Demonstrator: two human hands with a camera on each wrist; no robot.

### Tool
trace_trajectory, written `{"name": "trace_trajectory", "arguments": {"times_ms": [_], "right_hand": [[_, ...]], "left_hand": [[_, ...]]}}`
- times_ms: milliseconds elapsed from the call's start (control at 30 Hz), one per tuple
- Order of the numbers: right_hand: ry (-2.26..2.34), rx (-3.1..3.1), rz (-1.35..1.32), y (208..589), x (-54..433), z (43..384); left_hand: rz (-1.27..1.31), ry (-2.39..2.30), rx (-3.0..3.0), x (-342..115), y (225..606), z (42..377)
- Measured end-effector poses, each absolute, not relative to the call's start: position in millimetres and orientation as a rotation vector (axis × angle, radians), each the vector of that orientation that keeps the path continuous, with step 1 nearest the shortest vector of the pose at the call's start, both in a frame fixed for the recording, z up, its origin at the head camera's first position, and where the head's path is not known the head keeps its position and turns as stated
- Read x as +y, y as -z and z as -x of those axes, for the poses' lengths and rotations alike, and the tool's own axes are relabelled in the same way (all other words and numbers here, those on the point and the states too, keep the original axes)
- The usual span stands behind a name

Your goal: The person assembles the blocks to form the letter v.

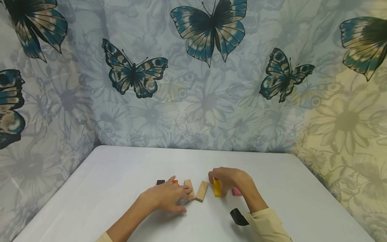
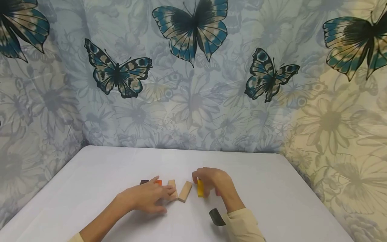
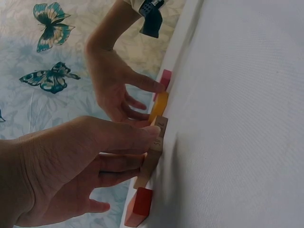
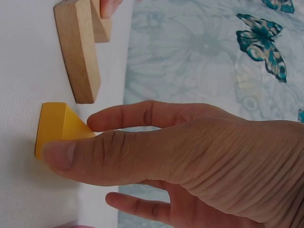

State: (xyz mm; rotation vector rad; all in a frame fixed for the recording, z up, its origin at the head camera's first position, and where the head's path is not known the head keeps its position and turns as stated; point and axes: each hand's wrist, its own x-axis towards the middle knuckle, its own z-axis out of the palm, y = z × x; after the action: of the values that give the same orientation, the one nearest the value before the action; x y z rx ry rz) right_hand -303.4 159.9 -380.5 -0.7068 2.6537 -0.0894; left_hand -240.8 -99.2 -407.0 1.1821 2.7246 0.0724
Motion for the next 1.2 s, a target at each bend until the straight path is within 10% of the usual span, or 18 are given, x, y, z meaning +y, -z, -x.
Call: {"name": "trace_trajectory", "arguments": {"times_ms": [1200], "right_hand": [[0.253, 2.825, 0.972, 402.5, 162.2, 326.5]], "left_hand": [[-1.241, 0.009, 2.765, -93.9, 409.7, 238.5]]}}
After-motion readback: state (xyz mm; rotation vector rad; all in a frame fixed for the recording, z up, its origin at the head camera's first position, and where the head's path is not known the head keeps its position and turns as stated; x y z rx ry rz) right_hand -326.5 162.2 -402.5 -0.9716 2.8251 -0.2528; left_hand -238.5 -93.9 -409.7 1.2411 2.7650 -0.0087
